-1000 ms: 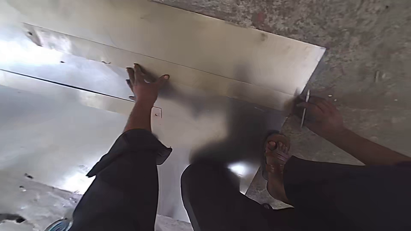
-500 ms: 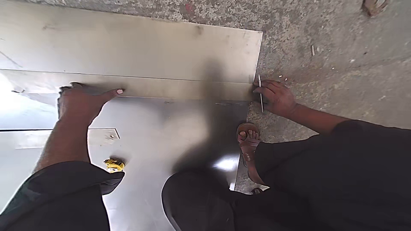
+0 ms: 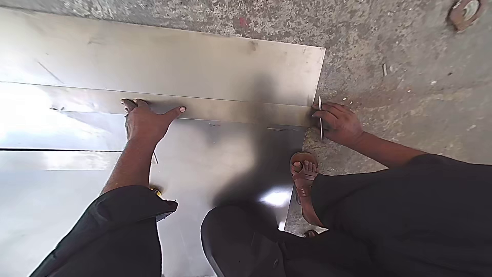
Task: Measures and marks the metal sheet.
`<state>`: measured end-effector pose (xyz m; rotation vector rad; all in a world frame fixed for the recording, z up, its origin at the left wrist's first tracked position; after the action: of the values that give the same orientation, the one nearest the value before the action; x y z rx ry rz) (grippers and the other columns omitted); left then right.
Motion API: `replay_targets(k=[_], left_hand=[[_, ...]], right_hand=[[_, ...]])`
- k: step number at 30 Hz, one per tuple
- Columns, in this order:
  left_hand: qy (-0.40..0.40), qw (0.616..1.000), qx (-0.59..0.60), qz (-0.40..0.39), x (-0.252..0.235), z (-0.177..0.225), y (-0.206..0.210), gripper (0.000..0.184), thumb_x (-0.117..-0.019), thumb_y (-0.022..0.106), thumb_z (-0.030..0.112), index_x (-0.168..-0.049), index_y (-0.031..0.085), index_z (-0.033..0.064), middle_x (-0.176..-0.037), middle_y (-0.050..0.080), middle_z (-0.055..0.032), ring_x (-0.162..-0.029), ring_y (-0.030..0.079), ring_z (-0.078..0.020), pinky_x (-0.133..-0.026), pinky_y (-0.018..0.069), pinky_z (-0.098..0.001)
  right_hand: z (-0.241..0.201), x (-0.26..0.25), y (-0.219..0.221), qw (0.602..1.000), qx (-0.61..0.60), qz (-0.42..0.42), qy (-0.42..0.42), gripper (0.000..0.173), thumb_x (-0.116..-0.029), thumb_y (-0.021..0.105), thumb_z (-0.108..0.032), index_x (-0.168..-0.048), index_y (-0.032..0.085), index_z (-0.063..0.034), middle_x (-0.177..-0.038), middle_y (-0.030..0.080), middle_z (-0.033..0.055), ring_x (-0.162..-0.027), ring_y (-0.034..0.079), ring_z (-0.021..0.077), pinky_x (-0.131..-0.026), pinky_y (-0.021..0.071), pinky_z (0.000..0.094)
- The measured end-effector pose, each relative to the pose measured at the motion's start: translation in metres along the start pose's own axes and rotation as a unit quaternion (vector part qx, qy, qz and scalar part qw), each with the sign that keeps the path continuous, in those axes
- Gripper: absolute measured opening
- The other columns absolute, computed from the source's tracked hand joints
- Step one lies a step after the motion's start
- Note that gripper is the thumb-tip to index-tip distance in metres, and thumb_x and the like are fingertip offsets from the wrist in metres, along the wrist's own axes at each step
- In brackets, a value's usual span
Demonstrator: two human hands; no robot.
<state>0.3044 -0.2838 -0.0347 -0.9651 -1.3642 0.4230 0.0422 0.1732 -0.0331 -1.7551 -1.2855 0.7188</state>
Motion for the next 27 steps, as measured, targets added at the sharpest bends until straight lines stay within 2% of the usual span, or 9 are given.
replay_targets(k=[6, 8, 11, 13, 18, 20, 22, 24, 27], left_hand=[[-0.004, 1.000, 0.018, -0.009, 0.000, 0.007, 0.005, 0.130, -0.0754, 0.079, 0.071, -0.156, 0.022, -0.0135, -0.164, 0.012, -0.0396, -0.144, 0.032, -0.0593, -0.110, 0.0351, -0.0735], [-0.007, 1.000, 0.025, -0.003, -0.003, 0.001, 0.000, 0.130, -0.0741, 0.081, 0.069, -0.156, 0.023, -0.0142, -0.165, 0.011, -0.0382, -0.150, 0.024, -0.0552, -0.117, 0.0302, -0.0678], [-0.021, 0.999, 0.036, 0.013, -0.004, -0.006, 0.006, 0.147, -0.0628, 0.083, 0.078, -0.160, 0.015, -0.0098, -0.169, 0.004, -0.0320, -0.157, 0.011, -0.0471, -0.125, 0.0182, -0.0609], [-0.037, 0.999, 0.027, 0.012, -0.003, -0.004, 0.010, 0.154, -0.0589, 0.081, 0.083, -0.162, 0.010, -0.0068, -0.171, 0.003, -0.0275, -0.159, 0.009, -0.0418, -0.127, 0.0118, -0.0597], [-0.049, 0.999, 0.022, -0.002, -0.002, -0.003, 0.009, 0.154, -0.0590, 0.080, 0.084, -0.162, 0.008, -0.0057, -0.172, 0.001, -0.0254, -0.159, 0.008, -0.0394, -0.126, 0.0130, -0.0605], [-0.053, 0.998, 0.021, -0.003, -0.004, -0.004, 0.009, 0.155, -0.0577, 0.079, 0.085, -0.163, 0.008, -0.0050, -0.172, 0.001, -0.0245, -0.159, 0.009, -0.0393, -0.126, 0.0151, -0.0602], [-0.058, 0.998, 0.017, -0.008, -0.004, -0.005, 0.012, 0.157, -0.0560, 0.079, 0.086, -0.163, 0.008, -0.0043, -0.172, 0.000, -0.0241, -0.159, 0.009, -0.0384, -0.126, 0.0156, -0.0593], [-0.062, 0.998, 0.010, -0.013, -0.004, -0.004, 0.011, 0.158, -0.0553, 0.079, 0.086, -0.163, 0.007, -0.0050, -0.172, 0.000, -0.0252, -0.159, 0.010, -0.0387, -0.126, 0.0164, -0.0580], [-0.072, 0.997, 0.002, -0.025, -0.006, -0.001, 0.008, 0.160, -0.0535, 0.080, 0.086, -0.162, 0.007, -0.0058, -0.171, 0.001, -0.0266, -0.159, 0.011, -0.0402, -0.126, 0.0186, -0.0567]], right_hand=[[-0.003, 0.003, -0.007, 1.000, -0.011, -0.003, -0.002, 0.036, -0.0914, 0.072, -0.030, -0.117, 0.067, -0.0054, -0.127, 0.069, 0.0208, -0.121, 0.066, 0.0401, -0.100, 0.0533, 0.0530], [-0.005, -0.002, -0.002, 1.000, -0.025, -0.018, 0.006, 0.039, -0.0934, 0.069, -0.032, -0.120, 0.067, -0.0046, -0.130, 0.068, 0.0217, -0.124, 0.064, 0.0420, -0.100, 0.0517, 0.0556], [0.002, 0.001, 0.003, 0.999, -0.022, -0.029, 0.013, 0.043, -0.0961, 0.065, -0.041, -0.124, 0.066, -0.0079, -0.129, 0.068, 0.0226, -0.121, 0.064, 0.0438, -0.099, 0.0516, 0.0572], [0.004, 0.003, 0.001, 0.999, -0.022, -0.032, 0.015, 0.044, -0.0962, 0.065, -0.043, -0.124, 0.066, -0.0082, -0.131, 0.067, 0.0230, -0.122, 0.064, 0.0437, -0.101, 0.0511, 0.0559], [0.012, -0.001, -0.009, 0.998, -0.040, -0.050, -0.005, 0.055, -0.0963, 0.064, -0.052, -0.128, 0.064, -0.0075, -0.131, 0.066, 0.0235, -0.126, 0.061, 0.0424, -0.108, 0.0464, 0.0531], [0.010, -0.026, -0.019, 0.999, -0.035, -0.026, -0.014, 0.051, -0.1015, 0.056, -0.049, -0.131, 0.063, -0.0081, -0.119, 0.067, 0.0248, -0.114, 0.064, 0.0433, -0.100, 0.0497, 0.0533], [-0.013, -0.075, -0.030, 0.997, -0.069, -0.016, -0.007, 0.045, -0.1074, 0.046, -0.037, -0.127, 0.067, -0.0028, -0.107, 0.068, 0.0259, -0.101, 0.065, 0.0422, -0.090, 0.0522, 0.0534], [-0.042, -0.138, -0.026, 0.989, -0.143, -0.024, 0.011, 0.043, -0.1078, 0.043, -0.030, -0.120, 0.073, -0.0018, -0.095, 0.066, 0.0200, -0.090, 0.064, 0.0326, -0.080, 0.0517, 0.0474], [-0.098, -0.224, 0.004, 0.966, -0.245, -0.079, -0.010, 0.033, -0.1064, 0.050, -0.024, -0.121, 0.070, -0.0026, -0.097, 0.068, 0.0122, -0.083, 0.065, 0.0174, -0.077, 0.0556, 0.0361]])
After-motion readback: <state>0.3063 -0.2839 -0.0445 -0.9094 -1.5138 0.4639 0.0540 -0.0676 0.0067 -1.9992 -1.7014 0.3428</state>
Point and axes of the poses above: each hand's wrist, its own x-axis away from the middle knuckle, its own y-axis out of the palm, z = x × y, the point moved 9 cm from there along -x, towards the middle knuckle
